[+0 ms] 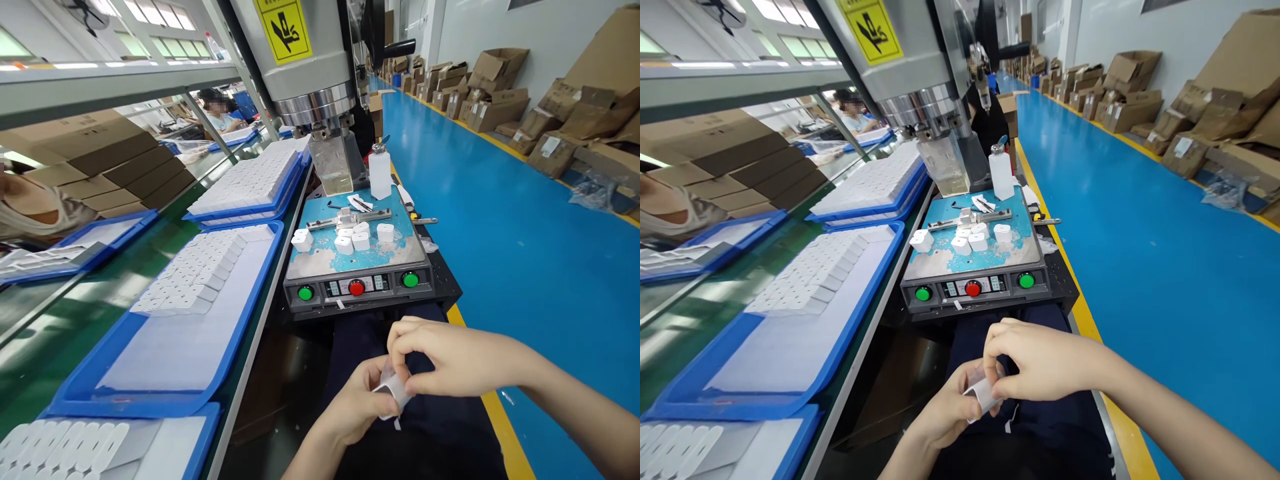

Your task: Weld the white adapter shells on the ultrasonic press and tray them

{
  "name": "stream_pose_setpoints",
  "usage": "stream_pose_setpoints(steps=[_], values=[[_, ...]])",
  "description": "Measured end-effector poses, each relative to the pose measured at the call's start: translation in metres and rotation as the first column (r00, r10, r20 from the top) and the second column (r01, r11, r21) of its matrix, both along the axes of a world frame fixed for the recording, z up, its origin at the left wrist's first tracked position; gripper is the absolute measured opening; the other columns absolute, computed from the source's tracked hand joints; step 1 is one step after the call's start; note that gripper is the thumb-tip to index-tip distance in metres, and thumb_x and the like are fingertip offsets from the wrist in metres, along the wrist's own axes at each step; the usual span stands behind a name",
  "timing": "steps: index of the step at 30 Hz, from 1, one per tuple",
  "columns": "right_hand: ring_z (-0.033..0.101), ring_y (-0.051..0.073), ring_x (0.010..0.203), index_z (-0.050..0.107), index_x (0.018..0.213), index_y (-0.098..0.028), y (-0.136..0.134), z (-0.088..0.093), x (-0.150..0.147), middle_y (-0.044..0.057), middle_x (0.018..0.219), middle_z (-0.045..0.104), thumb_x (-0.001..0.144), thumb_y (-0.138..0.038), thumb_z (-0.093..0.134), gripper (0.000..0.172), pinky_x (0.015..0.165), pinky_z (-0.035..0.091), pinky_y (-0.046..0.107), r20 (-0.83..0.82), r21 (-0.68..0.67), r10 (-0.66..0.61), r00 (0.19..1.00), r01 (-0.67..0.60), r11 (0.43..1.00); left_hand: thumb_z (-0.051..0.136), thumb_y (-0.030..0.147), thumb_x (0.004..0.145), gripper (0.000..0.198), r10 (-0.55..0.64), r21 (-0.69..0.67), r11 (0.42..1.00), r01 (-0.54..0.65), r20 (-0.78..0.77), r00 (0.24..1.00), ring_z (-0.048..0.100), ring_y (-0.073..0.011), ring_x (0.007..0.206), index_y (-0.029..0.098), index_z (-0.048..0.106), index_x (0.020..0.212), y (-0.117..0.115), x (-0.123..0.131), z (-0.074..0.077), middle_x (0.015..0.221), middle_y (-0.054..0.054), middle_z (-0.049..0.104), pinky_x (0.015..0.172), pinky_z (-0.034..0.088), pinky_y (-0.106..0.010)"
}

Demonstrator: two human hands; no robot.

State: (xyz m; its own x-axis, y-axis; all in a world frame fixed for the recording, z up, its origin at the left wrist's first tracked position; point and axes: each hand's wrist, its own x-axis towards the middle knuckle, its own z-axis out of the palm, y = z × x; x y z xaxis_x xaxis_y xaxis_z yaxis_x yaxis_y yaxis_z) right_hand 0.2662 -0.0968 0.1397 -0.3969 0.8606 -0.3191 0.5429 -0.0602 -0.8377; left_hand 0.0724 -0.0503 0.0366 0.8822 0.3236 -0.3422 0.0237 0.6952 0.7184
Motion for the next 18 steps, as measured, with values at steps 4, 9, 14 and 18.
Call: stream_pose_setpoints(steps=[4, 9, 14, 18], values=[[0.053, 0.018, 0.098, 0.059, 0.077, -0.022, -0.0001, -0.0085, 0.0019, -0.001, 0.099, 0.057, 0.081, -0.022, 0.06, 0.004, 0.079, 0.04, 0.029, -0.015, 0.034, 0.015, 1.0, -0.015, 0.999, 0.09, 0.04, 0.045, 0.053, 0.013, -0.038, 0.999, -0.014, -0.009, 1.0, 0.049, -0.0079, 0.057, 0.01, 0.065, 0.081, 0.0004, 0.0015, -0.0027, 0.069, -0.001, 0.057, 0.056, 0.038, -0.019], [0.051, 0.018, 0.102, 0.057, 0.078, -0.023, -0.0026, -0.0051, 0.0011, 0.0, 0.104, 0.056, 0.084, -0.019, 0.055, 0.007, 0.083, 0.041, 0.031, 0.013, 0.088, -0.055, 0.998, 0.054, 0.995, 0.089, 0.042, 0.049, 0.052, 0.049, -0.095, 0.994, -0.048, 0.012, 0.999, 0.052, -0.0088, 0.061, 0.011, 0.065, 0.085, 0.0022, 0.0045, -0.0014, 0.072, -0.002, 0.06, 0.059, 0.043, -0.019], [0.049, 0.018, 0.105, 0.055, 0.082, -0.023, -0.0044, -0.0013, 0.0015, 0.001, 0.109, 0.054, 0.086, -0.016, 0.052, 0.009, 0.087, 0.041, 0.032, 0.01, 0.145, -0.095, 0.995, 0.093, 0.985, 0.087, 0.042, 0.054, 0.05, 0.064, -0.142, 0.988, -0.058, 0.036, 0.997, 0.053, -0.01, 0.068, 0.011, 0.067, 0.088, 0.0057, 0.0047, -0.0014, 0.076, -0.003, 0.059, 0.062, 0.044, -0.019], [0.049, 0.018, 0.107, 0.054, 0.082, -0.024, -0.0048, -0.0106, 0.0016, 0.0, 0.109, 0.054, 0.086, -0.017, 0.052, 0.009, 0.089, 0.041, 0.032, 0.012, 0.208, -0.117, 0.993, 0.111, 0.972, 0.087, 0.04, 0.055, 0.049, 0.077, -0.153, 0.986, -0.07, 0.046, 0.996, 0.054, -0.011, 0.072, 0.011, 0.067, 0.09, 0.0071, 0.005, -0.0022, 0.077, -0.003, 0.058, 0.063, 0.044, -0.019]])
